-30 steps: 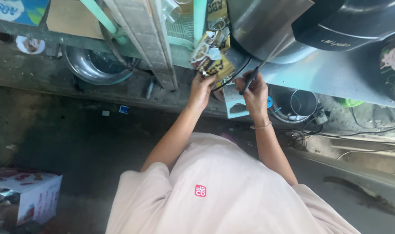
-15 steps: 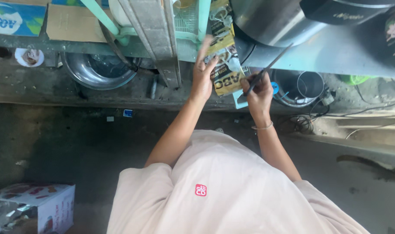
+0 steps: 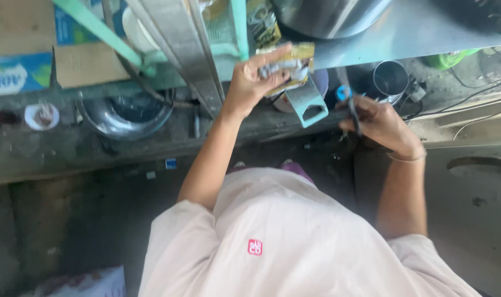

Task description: The person prepares coffee in a small kitchen area by cutting open several instant coffee packets with scissors and pouring the contents into two glass mugs.

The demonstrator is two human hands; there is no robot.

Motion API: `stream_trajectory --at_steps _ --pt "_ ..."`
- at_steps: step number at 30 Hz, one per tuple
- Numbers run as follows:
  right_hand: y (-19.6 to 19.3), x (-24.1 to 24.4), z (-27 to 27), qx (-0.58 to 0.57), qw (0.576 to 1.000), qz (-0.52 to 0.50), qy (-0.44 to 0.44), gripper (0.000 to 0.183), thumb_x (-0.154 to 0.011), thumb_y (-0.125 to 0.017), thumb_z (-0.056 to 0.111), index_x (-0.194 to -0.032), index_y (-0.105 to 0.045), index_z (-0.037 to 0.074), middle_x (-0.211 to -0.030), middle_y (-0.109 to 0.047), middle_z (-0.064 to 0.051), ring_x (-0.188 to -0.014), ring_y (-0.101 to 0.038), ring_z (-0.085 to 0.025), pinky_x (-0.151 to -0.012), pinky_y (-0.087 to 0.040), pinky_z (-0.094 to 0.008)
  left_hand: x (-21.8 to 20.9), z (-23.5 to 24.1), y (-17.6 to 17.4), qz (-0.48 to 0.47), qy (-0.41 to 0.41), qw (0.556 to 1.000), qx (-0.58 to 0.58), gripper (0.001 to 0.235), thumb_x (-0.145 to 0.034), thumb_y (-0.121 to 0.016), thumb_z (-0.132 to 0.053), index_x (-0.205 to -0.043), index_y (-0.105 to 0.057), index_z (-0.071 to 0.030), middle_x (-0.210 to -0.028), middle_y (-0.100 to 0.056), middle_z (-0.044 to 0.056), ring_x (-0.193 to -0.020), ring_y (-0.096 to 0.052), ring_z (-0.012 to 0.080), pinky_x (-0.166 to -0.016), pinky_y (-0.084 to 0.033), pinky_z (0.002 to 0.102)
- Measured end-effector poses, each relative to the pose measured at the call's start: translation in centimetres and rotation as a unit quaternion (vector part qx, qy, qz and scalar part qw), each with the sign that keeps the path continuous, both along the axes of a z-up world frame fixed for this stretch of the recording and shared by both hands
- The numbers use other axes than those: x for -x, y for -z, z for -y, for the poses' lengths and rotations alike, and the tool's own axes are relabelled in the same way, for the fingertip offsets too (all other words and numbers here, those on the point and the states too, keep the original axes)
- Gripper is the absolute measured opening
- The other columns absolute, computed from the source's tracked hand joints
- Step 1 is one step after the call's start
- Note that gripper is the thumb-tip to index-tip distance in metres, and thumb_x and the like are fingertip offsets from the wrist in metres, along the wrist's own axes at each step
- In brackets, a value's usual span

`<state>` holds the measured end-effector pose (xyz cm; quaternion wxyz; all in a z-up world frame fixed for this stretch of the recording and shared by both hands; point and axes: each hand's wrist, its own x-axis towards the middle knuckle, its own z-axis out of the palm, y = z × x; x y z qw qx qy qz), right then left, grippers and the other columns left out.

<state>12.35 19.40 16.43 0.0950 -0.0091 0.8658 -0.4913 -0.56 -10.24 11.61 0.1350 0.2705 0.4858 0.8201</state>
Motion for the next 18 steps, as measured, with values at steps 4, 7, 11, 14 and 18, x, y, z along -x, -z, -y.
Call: stream_trajectory --at_steps 4,7,11,14,18 --pt "-2.2 -0.2 -1.3 -0.167 0.982 0.069 -0.054 0.061 -0.076 -0.088 0.02 -0.133 -0.069 0.01 -0.077 -0.073 -0.009 -0.068 -0.057 -0.01 -0.062 -0.051 -0.03 0.2 0.5 -0.5 -0.125 -0.073 0.987 0.071 0.041 -0.096 -0.077 0.007 -0.134 -0.069 -0.007 -0.135 -0.072 0.005 -0.124 -0.068 0.0136 -0.111 -0.056 0.029" --pt "-4.3 0.2 -1.5 -0.224 0.968 0.087 -0.077 0.076 -0.065 -0.091 0.027 -0.134 -0.066 0.009 -0.084 -0.075 -0.011 -0.07 -0.064 -0.016 -0.065 -0.052 -0.034 -0.1 1.2 -1.6 -0.127 -0.077 0.983 0.108 0.043 -0.094 -0.076 0.01 -0.133 -0.071 -0.007 -0.131 -0.074 0.004 -0.117 -0.069 0.0127 -0.106 -0.055 0.028" --pt "-7.0 1.2 -0.5 -0.236 0.961 0.1 -0.102 0.075 -0.064 -0.088 0.037 -0.13 -0.069 0.011 -0.082 -0.076 -0.011 -0.07 -0.069 -0.02 -0.068 -0.055 -0.035 -0.4 1.6 -3.2 -0.104 -0.033 0.988 0.105 0.044 -0.092 -0.073 0.012 -0.131 -0.072 -0.009 -0.129 -0.074 0.004 -0.117 -0.069 0.012 -0.104 -0.056 0.027" --pt "-8.4 2.3 0.5 -0.265 0.949 0.093 -0.144 0.071 -0.064 -0.088 0.039 -0.127 -0.07 0.011 -0.081 -0.077 -0.01 -0.073 -0.072 -0.02 -0.069 -0.054 -0.036 -0.6 1.8 -4.1 -0.157 -0.035 0.98 0.121 0.046 -0.092 -0.074 0.013 -0.132 -0.071 -0.009 -0.128 -0.074 0.006 -0.121 -0.067 0.0125 -0.106 -0.054 0.027" --pt "-9.5 3.6 1.7 -0.269 0.943 0.092 -0.175 0.069 -0.066 -0.087 0.048 -0.124 -0.072 0.013 -0.081 -0.074 -0.009 -0.074 -0.069 -0.024 -0.067 -0.055 -0.037 -0.6 2.1 -4.8 -0.137 -0.015 0.982 0.128 0.051 -0.09 -0.074 0.013 -0.135 -0.069 -0.01 -0.13 -0.073 0.006 -0.113 -0.07 0.0107 -0.101 -0.057 0.025"
